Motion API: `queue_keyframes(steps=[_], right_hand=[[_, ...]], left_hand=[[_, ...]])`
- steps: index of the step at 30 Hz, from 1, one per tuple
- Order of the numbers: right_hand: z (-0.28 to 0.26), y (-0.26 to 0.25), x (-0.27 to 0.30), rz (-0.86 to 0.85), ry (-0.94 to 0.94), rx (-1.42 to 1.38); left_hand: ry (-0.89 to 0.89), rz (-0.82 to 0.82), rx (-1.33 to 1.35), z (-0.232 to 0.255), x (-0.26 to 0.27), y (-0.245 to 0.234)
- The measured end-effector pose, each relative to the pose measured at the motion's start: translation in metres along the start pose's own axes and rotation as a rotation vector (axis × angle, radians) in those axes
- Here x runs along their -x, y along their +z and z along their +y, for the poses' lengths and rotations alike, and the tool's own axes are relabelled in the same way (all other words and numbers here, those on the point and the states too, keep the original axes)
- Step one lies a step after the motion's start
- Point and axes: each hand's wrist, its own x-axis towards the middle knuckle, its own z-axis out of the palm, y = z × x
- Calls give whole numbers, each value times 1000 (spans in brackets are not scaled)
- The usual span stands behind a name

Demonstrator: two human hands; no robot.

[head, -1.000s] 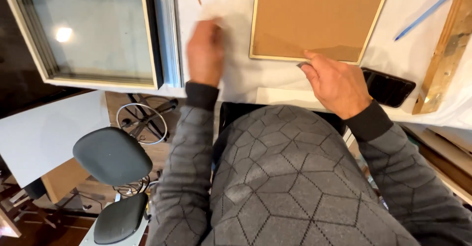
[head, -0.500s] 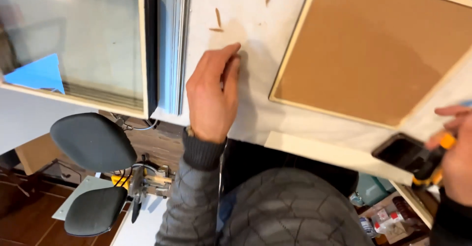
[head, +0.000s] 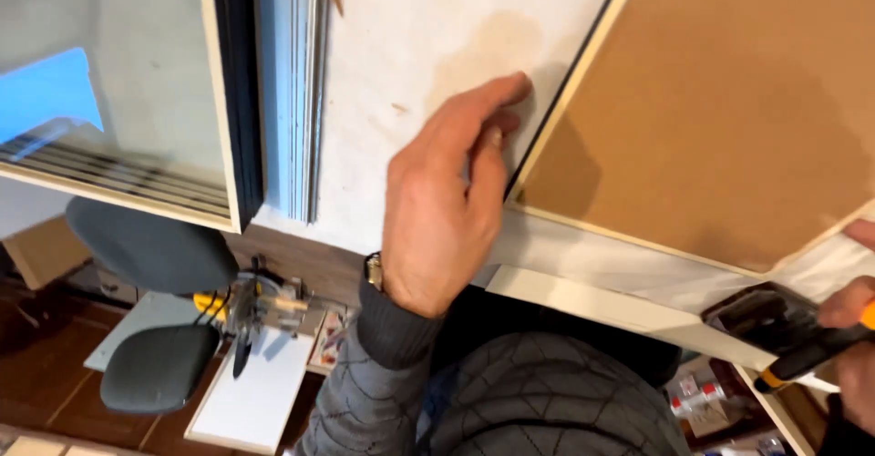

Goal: The recorder is assembling a picture frame, which involves trimming spacers, cleaning the photograph with a brush, and securing the backing board.

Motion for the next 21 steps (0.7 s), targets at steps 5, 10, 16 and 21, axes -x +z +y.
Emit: queue_keyframes(steps=[5,10,16,21], right_hand=[[-172,215,7,196,5,-143],[-194,213,0,66,-204,68],[-269,226,-43,-53,-238,358],[-315,236,-95,-196,-420,627]], left_hand=[[-83,-49,-43,33,-5,17],[-232,-73,282,20,14,27],[-396,-6,732,4,69,49],[-548,25,1000,19,90,76]])
